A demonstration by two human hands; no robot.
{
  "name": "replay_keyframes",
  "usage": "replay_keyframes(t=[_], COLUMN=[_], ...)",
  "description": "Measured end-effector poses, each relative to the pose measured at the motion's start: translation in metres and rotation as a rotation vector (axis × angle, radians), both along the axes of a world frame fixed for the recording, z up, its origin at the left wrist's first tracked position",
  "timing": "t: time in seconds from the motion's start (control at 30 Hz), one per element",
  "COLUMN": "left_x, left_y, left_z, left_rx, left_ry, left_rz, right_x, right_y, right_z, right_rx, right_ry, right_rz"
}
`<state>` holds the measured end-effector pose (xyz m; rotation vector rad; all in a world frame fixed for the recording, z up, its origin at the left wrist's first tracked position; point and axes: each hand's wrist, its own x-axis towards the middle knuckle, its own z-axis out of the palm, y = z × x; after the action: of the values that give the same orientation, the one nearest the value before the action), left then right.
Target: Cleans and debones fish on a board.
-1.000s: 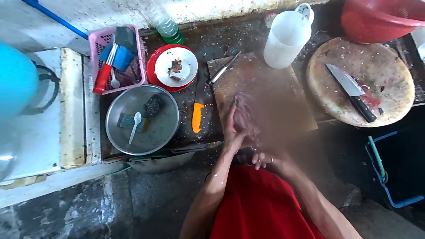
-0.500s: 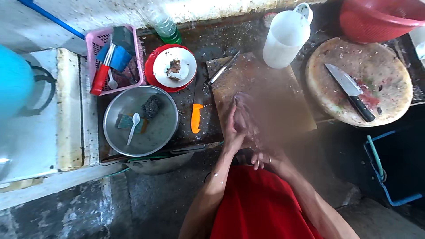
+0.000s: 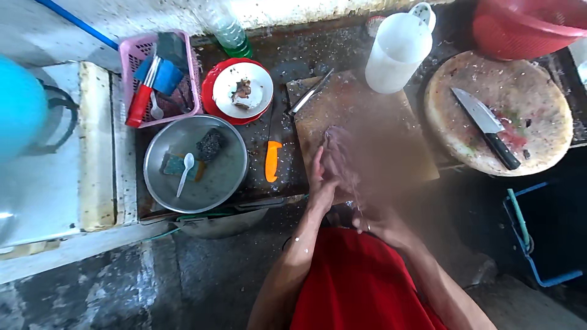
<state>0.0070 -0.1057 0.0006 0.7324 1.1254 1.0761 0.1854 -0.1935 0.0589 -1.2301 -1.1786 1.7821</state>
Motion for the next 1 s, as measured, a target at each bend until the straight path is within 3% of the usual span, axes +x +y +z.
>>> replay_keyframes(t=[0.2,0.33,0.4,0.5,0.57,0.77,0.83,0.93,1.0], left_x=[0.000,-0.001,0.000,0.005,0.007,0.008,0.009,0.007,0.004], left_y=[-0.001,0.001,0.000,0.000,0.000,-0.002,-0.004,-0.005,-0.004], left_z=[-0.002,0.002,0.003,0.006,0.004,0.001,0.004,0.004,0.001], left_rx=[0.065,0.113,0.092,0.033,0.030,0.114,0.131,0.120,0.097], left_ry=[0.108,0.216,0.181,0.091,0.078,0.187,0.233,0.236,0.211], left_rz=[-0.038,-0.061,-0.049,-0.008,-0.004,-0.052,-0.061,-0.045,-0.038], right_x=[-0.006,-0.008,-0.007,-0.002,-0.002,-0.012,-0.012,-0.003,0.005], right_y=[0.002,-0.004,-0.009,-0.010,-0.006,0.012,0.018,0.023,0.022], right_z=[-0.012,-0.002,0.005,0.004,0.002,-0.003,-0.001,0.017,0.031], right_rx=[-0.058,0.091,0.153,0.204,0.195,0.320,0.310,0.138,0.215], right_ry=[-0.047,-0.006,-0.171,-0.665,-0.875,-1.102,-1.013,-0.474,-0.212], right_rz=[0.034,-0.045,-0.045,0.084,0.178,0.242,0.225,0.055,-0.155])
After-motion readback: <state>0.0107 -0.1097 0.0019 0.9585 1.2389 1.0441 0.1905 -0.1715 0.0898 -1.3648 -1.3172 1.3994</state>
